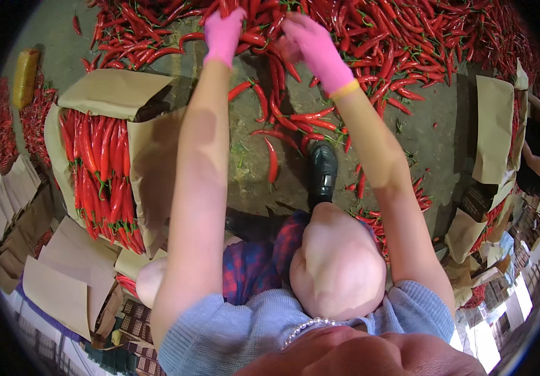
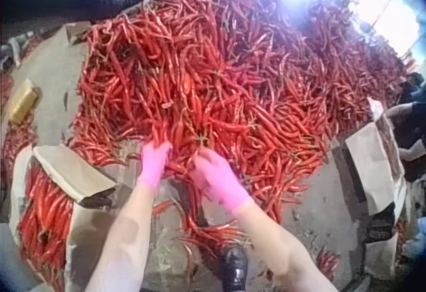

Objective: The person sorts red chili peppers by hand and places them into cardboard boxes while sitting on the floor.

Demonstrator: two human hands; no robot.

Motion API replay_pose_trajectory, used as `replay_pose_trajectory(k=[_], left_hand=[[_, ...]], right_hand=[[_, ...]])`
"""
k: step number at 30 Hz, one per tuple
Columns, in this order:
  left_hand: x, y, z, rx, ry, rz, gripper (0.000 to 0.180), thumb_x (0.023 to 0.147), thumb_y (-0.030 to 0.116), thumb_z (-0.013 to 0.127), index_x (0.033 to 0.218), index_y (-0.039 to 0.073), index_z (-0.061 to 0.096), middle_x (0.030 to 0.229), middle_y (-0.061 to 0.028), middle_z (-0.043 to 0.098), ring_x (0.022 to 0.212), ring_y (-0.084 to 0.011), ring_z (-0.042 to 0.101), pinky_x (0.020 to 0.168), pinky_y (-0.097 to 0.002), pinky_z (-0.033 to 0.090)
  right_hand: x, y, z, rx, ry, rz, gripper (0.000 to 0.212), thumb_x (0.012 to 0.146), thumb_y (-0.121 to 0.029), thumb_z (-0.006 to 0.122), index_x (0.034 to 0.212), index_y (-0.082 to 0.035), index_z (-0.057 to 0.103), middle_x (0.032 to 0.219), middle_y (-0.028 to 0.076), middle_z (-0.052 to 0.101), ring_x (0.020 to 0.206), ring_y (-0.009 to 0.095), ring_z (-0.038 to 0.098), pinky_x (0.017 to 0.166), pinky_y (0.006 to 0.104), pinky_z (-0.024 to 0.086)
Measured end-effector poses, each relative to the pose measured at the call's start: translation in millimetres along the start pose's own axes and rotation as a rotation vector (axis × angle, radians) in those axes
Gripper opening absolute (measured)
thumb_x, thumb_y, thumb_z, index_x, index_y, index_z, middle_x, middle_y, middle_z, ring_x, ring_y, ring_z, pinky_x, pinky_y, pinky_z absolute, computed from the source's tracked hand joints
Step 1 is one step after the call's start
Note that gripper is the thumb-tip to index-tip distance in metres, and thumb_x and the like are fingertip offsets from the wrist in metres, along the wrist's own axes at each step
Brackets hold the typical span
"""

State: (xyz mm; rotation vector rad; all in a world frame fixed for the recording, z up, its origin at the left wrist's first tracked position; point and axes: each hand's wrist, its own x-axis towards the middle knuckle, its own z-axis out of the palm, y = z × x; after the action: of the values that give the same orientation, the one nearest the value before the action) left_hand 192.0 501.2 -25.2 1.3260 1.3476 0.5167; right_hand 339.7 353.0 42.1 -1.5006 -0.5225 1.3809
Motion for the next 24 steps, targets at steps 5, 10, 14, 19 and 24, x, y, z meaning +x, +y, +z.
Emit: replay_pose_trajectory(k=[5, 10, 14, 19, 24], left_hand=[[-101.5, -25.0, -11.7, -0.453, -0.018, -0.256, 0.026, 0.086, 0.026, 0.071, 0.096, 0.004, 0.063, 0.076, -0.0029, 0.059, 0.064, -0.0142, 0.058, 0.061, -0.0312, 0.052], [-168.8, -43.8, -28.5, -0.967, -0.076, -0.463, 0.028, 0.094, 0.029, 0.064, 0.108, 0.004, 0.062, 0.081, -0.0043, 0.062, 0.068, -0.0175, 0.06, 0.071, -0.0326, 0.052], [-185.1, -83.3, 3.8, -0.943, -0.299, -0.477, 0.034, 0.097, 0.023, 0.061, 0.127, 0.007, 0.055, 0.106, -0.006, 0.068, 0.088, -0.0207, 0.067, 0.075, -0.0367, 0.054], [-193.2, -93.5, -13.9, -1.371, -0.33, -0.334, 0.024, 0.096, 0.009, 0.059, 0.119, 0.009, 0.057, 0.113, -0.0101, 0.065, 0.11, -0.0288, 0.062, 0.103, -0.0504, 0.047], [-214.0, -86.9, -51.1, -1.356, -0.291, -0.346, 0.055, 0.092, 0.005, 0.061, 0.142, 0.013, 0.041, 0.125, -0.0137, 0.06, 0.119, -0.036, 0.057, 0.106, -0.0577, 0.044]], right_hand=[[85.6, -25.2, 48.9, 0.746, 0.11, 0.263, 0.037, 0.082, -0.02, 0.065, 0.119, -0.013, 0.061, 0.096, 0.014, 0.065, 0.074, 0.033, 0.061, 0.063, 0.0422, 0.048], [33.5, 17.5, 18.9, -0.095, -0.34, 0.012, 0.057, 0.091, -0.02, 0.06, 0.143, -0.003, 0.044, 0.103, 0.013, 0.07, 0.097, 0.025, 0.066, 0.082, 0.0376, 0.054], [-46.6, 23.1, 32.3, -0.792, -0.628, 0.015, 0.083, 0.08, -0.02, 0.069, 0.152, -0.006, 0.03, 0.092, 0.015, 0.071, 0.08, 0.029, 0.069, 0.076, 0.0351, 0.054], [-24.9, -31.2, 13.9, -0.892, -0.38, -0.297, 0.076, 0.079, -0.026, 0.07, 0.145, -0.006, 0.039, 0.099, 0.018, 0.069, 0.088, 0.03, 0.067, 0.079, 0.0371, 0.053], [83.0, -39.2, -107.1, -0.345, 0.141, -0.232, 0.033, 0.085, -0.02, 0.064, 0.115, -0.008, 0.062, 0.096, 0.017, 0.067, 0.085, 0.037, 0.064, 0.074, 0.0445, 0.052]])
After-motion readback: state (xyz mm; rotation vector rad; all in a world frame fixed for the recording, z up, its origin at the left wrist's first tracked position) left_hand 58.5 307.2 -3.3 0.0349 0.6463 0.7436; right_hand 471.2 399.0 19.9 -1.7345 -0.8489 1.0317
